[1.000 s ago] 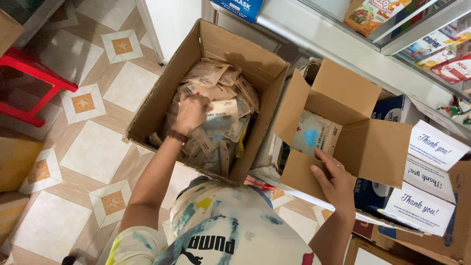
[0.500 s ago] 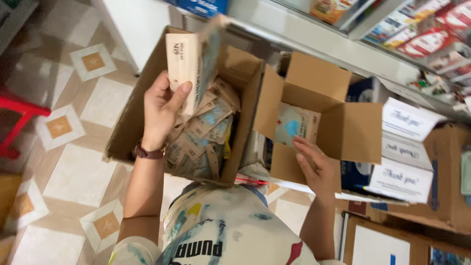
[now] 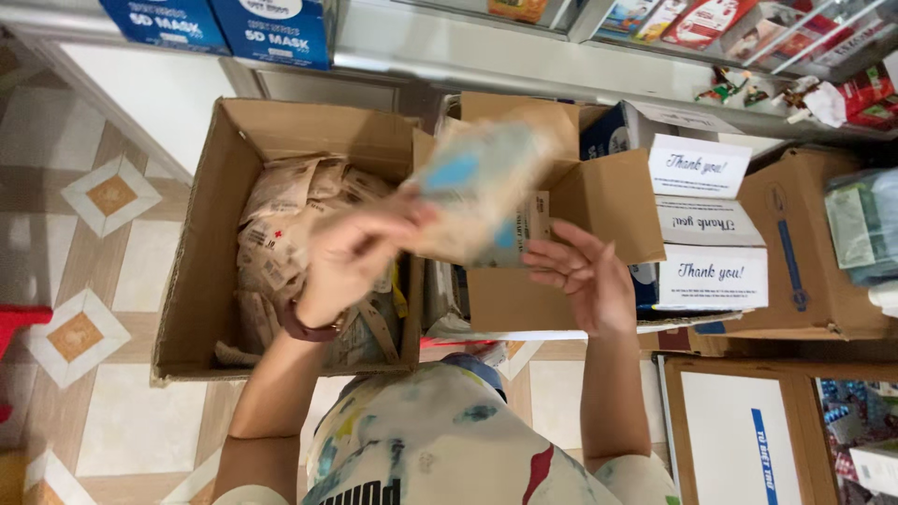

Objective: The person transfers individually packaged face masks from a large open cardboard box into smaller white boxes labeled 'Thank you!'. They handle the masks one by one, placing them into the smaller boxes, and then stack the filled boxes on a nearby shelf.

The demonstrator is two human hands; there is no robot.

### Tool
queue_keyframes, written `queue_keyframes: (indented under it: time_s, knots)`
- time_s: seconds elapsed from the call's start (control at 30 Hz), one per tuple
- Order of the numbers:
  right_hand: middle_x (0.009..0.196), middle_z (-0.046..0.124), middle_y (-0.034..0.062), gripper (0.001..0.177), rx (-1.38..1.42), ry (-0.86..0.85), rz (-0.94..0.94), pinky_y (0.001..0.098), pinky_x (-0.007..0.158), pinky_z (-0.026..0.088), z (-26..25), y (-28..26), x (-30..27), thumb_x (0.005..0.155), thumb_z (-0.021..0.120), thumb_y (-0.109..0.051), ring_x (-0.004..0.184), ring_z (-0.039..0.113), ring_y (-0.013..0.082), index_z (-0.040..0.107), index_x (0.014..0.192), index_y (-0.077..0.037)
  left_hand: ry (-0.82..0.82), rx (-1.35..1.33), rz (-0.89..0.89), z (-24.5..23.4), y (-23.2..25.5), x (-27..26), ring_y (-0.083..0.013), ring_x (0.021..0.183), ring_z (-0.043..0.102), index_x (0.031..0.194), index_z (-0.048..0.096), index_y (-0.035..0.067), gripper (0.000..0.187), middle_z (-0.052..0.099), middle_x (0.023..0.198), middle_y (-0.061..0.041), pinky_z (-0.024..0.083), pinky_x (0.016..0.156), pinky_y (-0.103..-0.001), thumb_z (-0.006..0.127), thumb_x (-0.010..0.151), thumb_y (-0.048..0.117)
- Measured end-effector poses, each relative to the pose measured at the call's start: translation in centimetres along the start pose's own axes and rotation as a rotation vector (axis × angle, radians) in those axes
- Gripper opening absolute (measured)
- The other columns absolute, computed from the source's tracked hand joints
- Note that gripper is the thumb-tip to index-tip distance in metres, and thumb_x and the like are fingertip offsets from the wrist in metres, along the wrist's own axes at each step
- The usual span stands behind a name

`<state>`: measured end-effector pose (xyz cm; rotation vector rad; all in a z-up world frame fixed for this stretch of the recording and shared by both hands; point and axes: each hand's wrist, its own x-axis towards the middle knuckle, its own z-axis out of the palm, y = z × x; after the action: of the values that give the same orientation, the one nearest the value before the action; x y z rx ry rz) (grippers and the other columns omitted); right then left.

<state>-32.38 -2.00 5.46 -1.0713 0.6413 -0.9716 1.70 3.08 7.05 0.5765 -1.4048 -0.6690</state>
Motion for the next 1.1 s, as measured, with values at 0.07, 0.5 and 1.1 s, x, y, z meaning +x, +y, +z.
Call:
queue_keyframes:
  time_s: [0.07,0.5,1.1]
  knots:
    - [0.135,0.067,0.0182,0.077,0.125,0.186,0.197,0.0445,0.103,0.053,-0.2,-0.6,1.1,0.102,0.033,-0.061,0.125,0.065,0.0304,0.050,0.146,0.000,-0.180,0.089,0.085,2.1,-0.4,0.9,-0.0163,0.114,0.075,0.098,0.074,0.010,0.036,0.078,0.108,-0.003,0.035,0.131,-0.057,0.061,0.089,-0.022]
    - [0.107,0.075,0.0090,0.032,-0.180,0.057,0.188,0.0356,0.079,0.057,-10.5,-0.5,4.2,0.099,0.071,-0.020,0.093,0.070,0.0181,0.066,0.121,0.003,-0.390,0.543,0.205,4.7,-4.1,1.5,-0.0138,0.122,0.069,0.083,0.077,0.024,0.038,0.079,0.095,0.010,0.003,0.129,-0.064,0.070,0.082,-0.013]
    - [0.112,0.069,0.0123,0.035,-0.643,0.174,0.236,0.0255,0.065,0.052,-12.2,0.8,7.7,0.100,0.059,-0.009,0.091,0.063,0.0159,0.051,0.134,-0.007,0.011,0.656,-0.369,1.4,-5.3,-3.3,-0.0392,0.145,0.046,0.132,0.065,0.009,0.035,0.041,0.159,-0.020,0.042,0.115,-0.047,0.069,0.098,0.017]
